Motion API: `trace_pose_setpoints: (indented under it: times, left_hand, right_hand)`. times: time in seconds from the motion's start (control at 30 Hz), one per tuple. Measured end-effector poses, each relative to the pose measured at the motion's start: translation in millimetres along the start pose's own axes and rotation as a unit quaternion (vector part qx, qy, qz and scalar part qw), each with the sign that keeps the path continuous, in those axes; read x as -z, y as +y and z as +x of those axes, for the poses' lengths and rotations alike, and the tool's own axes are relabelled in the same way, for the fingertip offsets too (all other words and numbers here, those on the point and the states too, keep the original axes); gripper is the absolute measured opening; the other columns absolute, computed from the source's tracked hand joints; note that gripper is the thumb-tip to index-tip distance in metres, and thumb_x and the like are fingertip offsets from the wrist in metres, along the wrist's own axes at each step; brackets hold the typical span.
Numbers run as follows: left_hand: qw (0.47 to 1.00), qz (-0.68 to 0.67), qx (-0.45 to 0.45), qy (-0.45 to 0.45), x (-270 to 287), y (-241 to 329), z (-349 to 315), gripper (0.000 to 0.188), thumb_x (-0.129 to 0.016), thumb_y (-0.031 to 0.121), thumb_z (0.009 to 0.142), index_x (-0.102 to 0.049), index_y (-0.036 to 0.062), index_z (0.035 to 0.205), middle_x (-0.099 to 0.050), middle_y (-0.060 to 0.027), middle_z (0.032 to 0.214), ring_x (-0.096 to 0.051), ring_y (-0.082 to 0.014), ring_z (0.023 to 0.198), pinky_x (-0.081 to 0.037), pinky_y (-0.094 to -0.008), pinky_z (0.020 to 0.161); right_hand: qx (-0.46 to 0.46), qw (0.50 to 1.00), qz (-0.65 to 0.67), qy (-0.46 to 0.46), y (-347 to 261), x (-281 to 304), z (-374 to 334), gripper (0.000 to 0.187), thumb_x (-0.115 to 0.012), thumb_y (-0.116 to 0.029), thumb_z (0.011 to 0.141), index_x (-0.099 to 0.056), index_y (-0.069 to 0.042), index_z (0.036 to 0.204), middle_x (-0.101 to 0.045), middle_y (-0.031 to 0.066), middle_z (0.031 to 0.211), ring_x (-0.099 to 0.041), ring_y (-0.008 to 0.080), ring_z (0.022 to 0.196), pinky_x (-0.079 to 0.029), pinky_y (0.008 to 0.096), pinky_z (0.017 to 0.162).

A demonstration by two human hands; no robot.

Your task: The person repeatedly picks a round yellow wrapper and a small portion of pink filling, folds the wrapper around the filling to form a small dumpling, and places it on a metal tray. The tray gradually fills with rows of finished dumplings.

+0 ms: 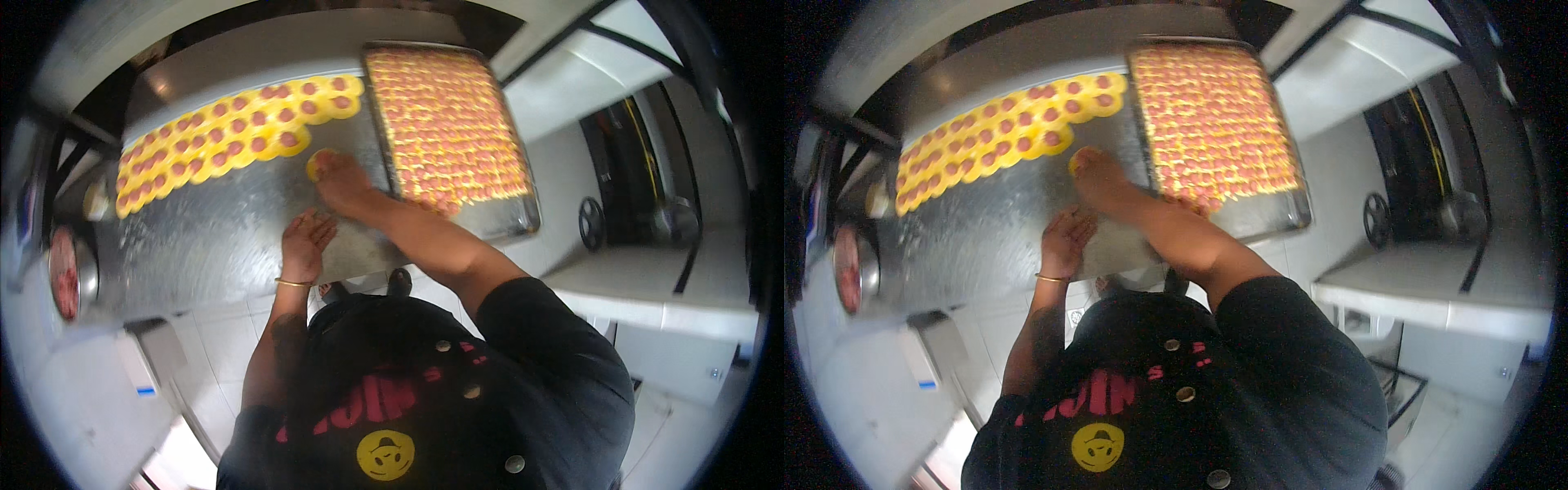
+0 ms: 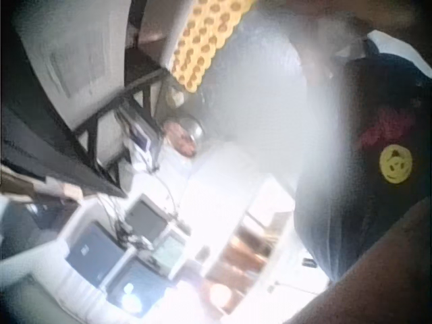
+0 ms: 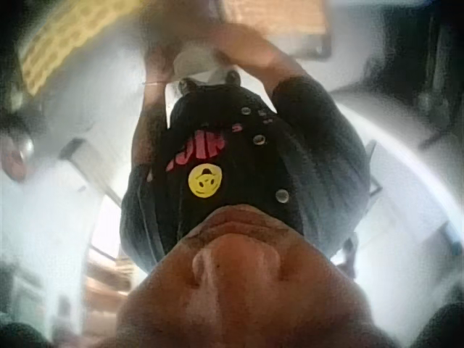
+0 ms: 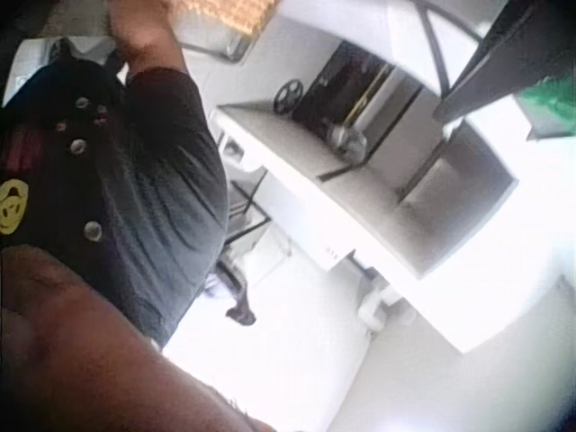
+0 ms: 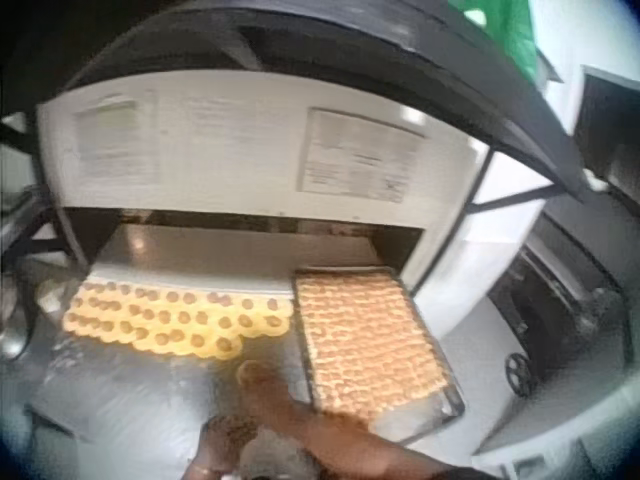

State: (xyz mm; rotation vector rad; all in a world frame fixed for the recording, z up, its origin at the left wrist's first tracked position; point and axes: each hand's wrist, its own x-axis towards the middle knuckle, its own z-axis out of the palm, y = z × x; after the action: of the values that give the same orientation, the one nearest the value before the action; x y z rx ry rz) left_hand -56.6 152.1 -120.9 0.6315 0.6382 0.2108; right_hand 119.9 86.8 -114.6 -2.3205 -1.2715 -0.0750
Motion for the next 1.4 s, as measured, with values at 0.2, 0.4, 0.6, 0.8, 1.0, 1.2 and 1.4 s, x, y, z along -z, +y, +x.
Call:
trace_pose_setpoints:
  times: [0.2,0.4,0.6,0.8,1.0,1.2,1.4]
  left_hand:
    - [0.989,-0.063,0.066,-0.115,0.2,7.3,23.3,0.033,-0.045,0.012,0.108,-0.054,0.0013,0.138,-0.063,-0.0135,0.132,-0.065,-0.0257,0.118,-0.054,-0.0414,0.103]
    - [0.992,-0.041,0.061,-0.107,-32.5,17.5,-2.9,0.036,-0.044,0.009,0.108,-0.053,0.0016,0.142,-0.061,-0.0142,0.139,-0.063,-0.0256,0.125,-0.053,-0.0407,0.106]
    - [0.990,-0.030,0.030,-0.132,-56.1,18.0,-12.6,0.037,-0.046,0.008,0.107,-0.052,0.0010,0.144,-0.061,-0.0149,0.142,-0.063,-0.0272,0.128,-0.053,-0.0418,0.108]
    - [0.990,-0.048,-0.018,-0.132,-108.1,-1.6,-41.7,0.038,-0.044,0.003,0.105,-0.053,-0.0018,0.142,-0.063,-0.0175,0.140,-0.065,-0.0289,0.126,-0.055,-0.0429,0.107]
    - [0.988,-0.068,-0.072,-0.120,-134.8,-30.2,-74.9,0.037,-0.046,0.004,0.105,-0.054,-0.0011,0.141,-0.063,-0.0178,0.139,-0.066,-0.0288,0.125,-0.057,-0.0426,0.105]
    - [0.986,-0.071,-0.108,-0.106,-136.6,-56.3,-95.6,0.040,-0.053,0.008,0.104,-0.052,0.0013,0.143,-0.062,-0.0161,0.141,-0.064,-0.0277,0.127,-0.056,-0.0395,0.106]
    - [0.979,-0.107,-0.121,-0.122,-133.6,-66.3,-102.8,0.040,-0.055,0.013,0.105,-0.052,0.0008,0.144,-0.061,-0.0153,0.143,-0.062,-0.0268,0.129,-0.056,-0.0383,0.106]
  right_hand:
    - [0.021,0.999,0.036,-0.026,-60.4,48.3,-70.0,0.024,-0.057,-0.015,0.089,-0.067,0.001,0.103,-0.069,0.0194,0.107,-0.066,0.0414,0.100,-0.050,0.0514,0.094]
    - [-0.018,0.998,0.050,-0.028,-17.8,147.5,-139.0,0.026,-0.059,-0.013,0.090,-0.071,-0.001,0.110,-0.070,0.0184,0.104,-0.066,0.0395,0.102,-0.052,0.0507,0.092]
    - [-0.210,0.971,-0.040,-0.111,101.1,207.1,-226.7,0.024,-0.066,-0.020,0.091,-0.075,-0.002,0.104,-0.074,0.0212,0.100,-0.071,0.0384,0.098,-0.055,0.0493,0.090]
    - [-0.214,0.954,-0.059,-0.201,130.0,169.6,-202.4,0.027,-0.061,-0.025,0.093,-0.074,-0.002,0.091,-0.073,0.0210,0.086,-0.073,0.0390,0.081,-0.058,0.0516,0.075]
    - [-0.123,0.987,-0.023,-0.103,144.8,145.1,-200.0,0.021,-0.059,-0.020,0.090,-0.071,-0.004,0.086,-0.073,0.0200,0.083,-0.074,0.0385,0.080,-0.058,0.0520,0.073]
    - [-0.130,0.982,-0.033,-0.131,150.8,158.7,-196.4,0.023,-0.062,-0.024,0.091,-0.070,-0.002,0.087,-0.072,0.0216,0.088,-0.072,0.0403,0.085,-0.058,0.0518,0.077]
    - [-0.135,0.979,0.081,-0.133,122.9,229.0,-206.1,0.032,-0.067,-0.030,0.095,-0.069,0.001,0.101,-0.072,0.0219,0.092,-0.071,0.0404,0.091,-0.056,0.0493,0.080]
